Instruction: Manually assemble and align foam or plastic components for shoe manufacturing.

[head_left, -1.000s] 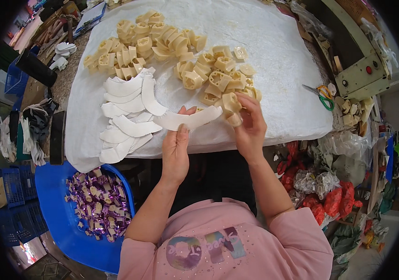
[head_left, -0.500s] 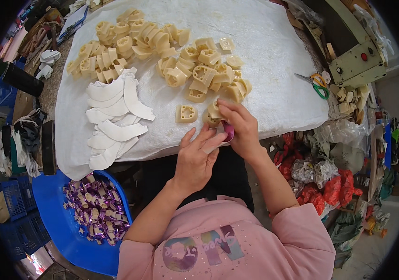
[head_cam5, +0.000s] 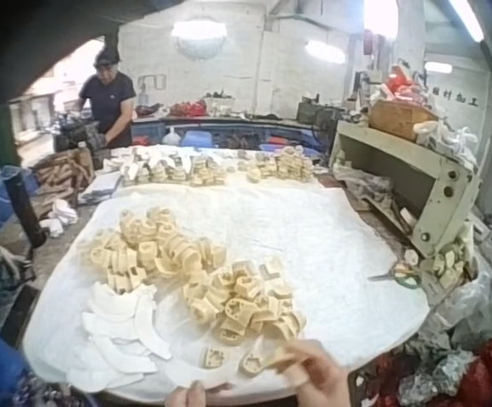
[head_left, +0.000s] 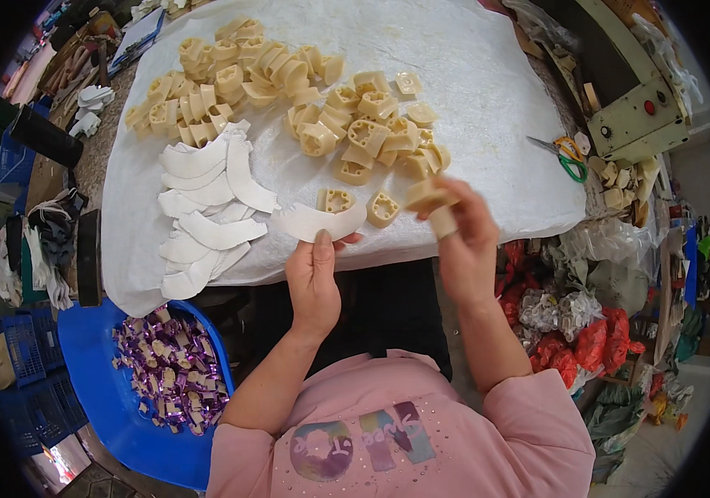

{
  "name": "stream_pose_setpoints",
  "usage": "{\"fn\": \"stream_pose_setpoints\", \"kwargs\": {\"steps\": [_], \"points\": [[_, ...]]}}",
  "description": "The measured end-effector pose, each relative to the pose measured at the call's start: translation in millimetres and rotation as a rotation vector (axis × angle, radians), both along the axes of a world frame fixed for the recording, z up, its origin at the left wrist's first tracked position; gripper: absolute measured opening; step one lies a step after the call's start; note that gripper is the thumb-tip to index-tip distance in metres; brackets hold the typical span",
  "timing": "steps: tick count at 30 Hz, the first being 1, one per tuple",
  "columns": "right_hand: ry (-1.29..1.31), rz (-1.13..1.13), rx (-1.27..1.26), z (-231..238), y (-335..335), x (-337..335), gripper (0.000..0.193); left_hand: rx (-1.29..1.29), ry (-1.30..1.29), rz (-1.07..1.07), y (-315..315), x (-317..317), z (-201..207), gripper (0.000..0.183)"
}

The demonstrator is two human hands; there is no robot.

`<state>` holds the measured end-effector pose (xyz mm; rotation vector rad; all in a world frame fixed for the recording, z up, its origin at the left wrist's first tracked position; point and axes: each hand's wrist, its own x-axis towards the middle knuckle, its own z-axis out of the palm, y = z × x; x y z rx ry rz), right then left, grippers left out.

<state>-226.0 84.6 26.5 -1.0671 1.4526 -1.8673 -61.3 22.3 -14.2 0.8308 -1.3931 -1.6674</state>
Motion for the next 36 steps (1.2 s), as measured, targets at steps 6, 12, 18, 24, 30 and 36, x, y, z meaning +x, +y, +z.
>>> {"fn": "stream_pose_setpoints", "kwargs": {"steps": [6,12,18,24,30,36], "points": [[0.38,0.153,-0.222,5.4,-11.4,50.6,0.037,0.206,0.497,0.087,8.5,9.4,22.3,0.034],[0.61,0.114,-0.498,0.8,-25.7,68.1,0.045,0.233,0.506,0.036,20.6,32.0,38.4,0.04],[0.618,0.127,-0.483,-0.7,-27.3,70.0,0.045,0.221,0.476,0.05,21.7,36.5,40.3,0.04],[0.628,0.147,-0.465,-4.0,-27.8,65.5,0.046,0.152,0.388,0.069,25.2,37.1,43.1,0.041],[0.776,0.044,-0.43,-2.8,-28.5,70.2,0.037,0.032,0.283,0.108,31.2,38.1,39.8,0.042],[0.816,0.021,-0.445,-3.9,-31.3,60.2,0.041,-0.12,0.001,0.067,11.9,52.8,48.6,0.041]]}}
